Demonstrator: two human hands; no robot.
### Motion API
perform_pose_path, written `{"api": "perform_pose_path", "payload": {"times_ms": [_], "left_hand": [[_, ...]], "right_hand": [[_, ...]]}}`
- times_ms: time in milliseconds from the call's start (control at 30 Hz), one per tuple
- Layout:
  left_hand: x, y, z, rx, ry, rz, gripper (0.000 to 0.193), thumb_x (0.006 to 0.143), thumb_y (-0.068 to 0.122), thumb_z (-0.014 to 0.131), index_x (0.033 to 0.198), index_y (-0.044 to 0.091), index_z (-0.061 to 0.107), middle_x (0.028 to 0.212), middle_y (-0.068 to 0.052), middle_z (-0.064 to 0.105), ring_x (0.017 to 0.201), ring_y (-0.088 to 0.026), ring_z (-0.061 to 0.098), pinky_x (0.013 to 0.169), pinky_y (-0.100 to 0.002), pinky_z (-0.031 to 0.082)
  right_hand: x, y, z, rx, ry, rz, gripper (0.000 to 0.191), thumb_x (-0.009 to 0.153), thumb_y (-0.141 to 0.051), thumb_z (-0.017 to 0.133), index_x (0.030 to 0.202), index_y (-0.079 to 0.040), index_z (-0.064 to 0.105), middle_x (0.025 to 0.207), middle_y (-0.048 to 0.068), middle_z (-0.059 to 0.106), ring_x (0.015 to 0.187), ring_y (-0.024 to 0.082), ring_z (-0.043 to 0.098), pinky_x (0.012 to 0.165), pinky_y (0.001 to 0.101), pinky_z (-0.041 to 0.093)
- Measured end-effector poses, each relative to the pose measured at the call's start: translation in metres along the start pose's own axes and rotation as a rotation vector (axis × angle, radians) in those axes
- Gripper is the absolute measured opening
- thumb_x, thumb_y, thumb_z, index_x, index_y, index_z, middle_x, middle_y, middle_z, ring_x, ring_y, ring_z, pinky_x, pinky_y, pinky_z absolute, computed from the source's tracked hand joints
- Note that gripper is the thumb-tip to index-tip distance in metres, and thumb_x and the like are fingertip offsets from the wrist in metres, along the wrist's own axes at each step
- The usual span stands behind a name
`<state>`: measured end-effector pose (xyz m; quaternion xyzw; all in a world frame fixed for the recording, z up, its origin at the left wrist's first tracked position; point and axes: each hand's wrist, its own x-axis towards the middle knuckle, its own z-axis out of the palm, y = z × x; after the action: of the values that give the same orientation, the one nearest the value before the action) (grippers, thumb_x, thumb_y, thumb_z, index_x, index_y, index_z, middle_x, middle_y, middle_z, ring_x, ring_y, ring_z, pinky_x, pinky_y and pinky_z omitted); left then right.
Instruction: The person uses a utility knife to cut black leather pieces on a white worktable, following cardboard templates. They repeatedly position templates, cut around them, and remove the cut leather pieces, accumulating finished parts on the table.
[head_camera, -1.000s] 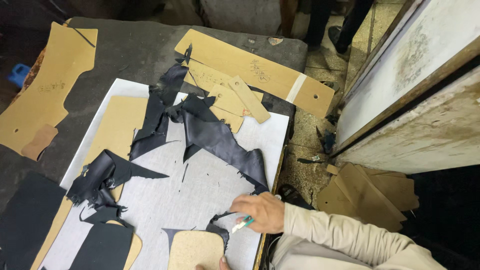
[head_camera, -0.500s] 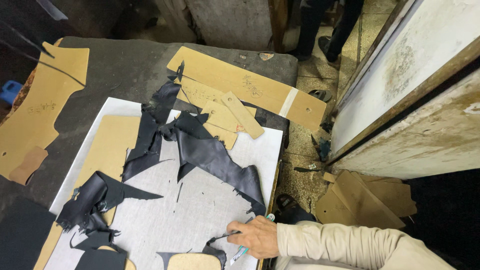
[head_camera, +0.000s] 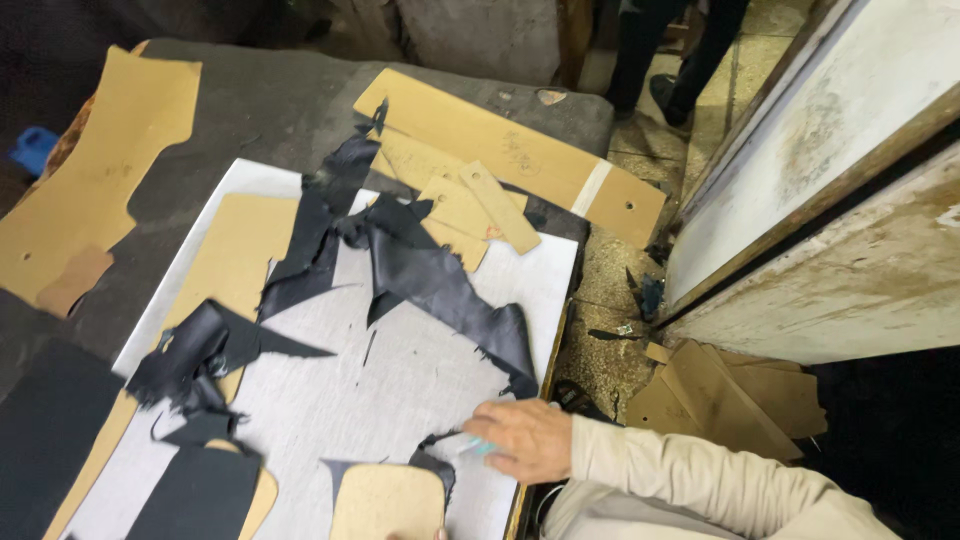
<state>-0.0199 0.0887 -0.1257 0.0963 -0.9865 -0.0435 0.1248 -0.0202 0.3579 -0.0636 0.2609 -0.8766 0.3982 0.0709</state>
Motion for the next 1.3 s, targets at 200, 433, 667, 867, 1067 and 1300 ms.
{"api": "perform_pose_path", "payload": {"times_ms": [200,433,667,867,1067,1300], "left_hand": [[-0.033,-0.03,-0.054,-0.129,0.094,-0.03,0.068,0.075,0.039,0.083,0.126,-0.002,0.063,0.119,-0.029,0.06,0.103,-0.049,0.059,0.089,-0.057,0.048],[-0.03,-0.013,-0.081,-0.227,-0.084,-0.184,0.08,0.069,0.035,0.088,0.133,-0.002,0.056,0.129,-0.022,0.054,0.108,-0.043,0.054,0.092,-0.054,0.044],[-0.039,-0.01,-0.073,-0.044,-0.06,-0.198,0.091,0.077,0.051,0.079,0.143,-0.004,0.051,0.134,-0.019,0.049,0.116,-0.038,0.049,0.116,-0.057,0.032],[-0.048,-0.015,-0.066,0.017,-0.085,-0.19,0.078,0.087,0.061,0.068,0.138,0.003,0.059,0.139,-0.015,0.047,0.118,-0.036,0.044,0.12,-0.064,0.025],[-0.059,-0.021,-0.049,0.045,-0.053,-0.149,0.068,0.097,0.062,0.055,0.136,0.006,0.064,0.14,-0.015,0.048,0.117,-0.035,0.042,0.122,-0.066,0.021],[-0.059,-0.023,-0.05,0.05,-0.089,-0.119,0.059,0.101,0.059,0.053,0.129,0.01,0.069,0.121,-0.011,0.048,0.117,-0.036,0.043,0.123,-0.067,0.019]], "right_hand": [[0.014,0.001,-0.023,-0.045,0.127,0.052,0.03,0.092,-0.004,0.064,0.121,0.001,0.064,0.095,0.018,0.068,0.088,0.034,0.067,0.079,0.0429,0.057],[0.101,-0.012,0.002,-0.097,-0.047,-0.356,0.029,0.086,0.004,0.068,0.115,-0.001,0.066,0.108,0.014,0.072,0.089,0.032,0.068,0.079,0.0419,0.057],[0.19,-0.058,0.127,-0.068,-0.294,-0.803,0.028,0.086,-0.006,0.077,0.114,-0.01,0.075,0.104,0.005,0.074,0.086,0.024,0.069,0.075,0.0373,0.057],[0.192,-0.085,0.188,-0.061,-0.411,-0.948,0.027,0.087,-0.013,0.072,0.114,-0.014,0.077,0.108,0.002,0.075,0.09,0.018,0.069,0.076,0.0334,0.059],[0.196,-0.093,0.203,-0.062,-0.456,-1.005,0.026,0.088,-0.017,0.071,0.112,-0.012,0.078,0.104,0.002,0.074,0.091,0.017,0.069,0.074,0.0319,0.059],[0.187,-0.097,0.203,-0.122,-0.522,-1.097,0.035,0.082,-0.016,0.072,0.113,-0.002,0.077,0.097,0.004,0.073,0.087,0.018,0.068,0.073,0.0325,0.06]]}}
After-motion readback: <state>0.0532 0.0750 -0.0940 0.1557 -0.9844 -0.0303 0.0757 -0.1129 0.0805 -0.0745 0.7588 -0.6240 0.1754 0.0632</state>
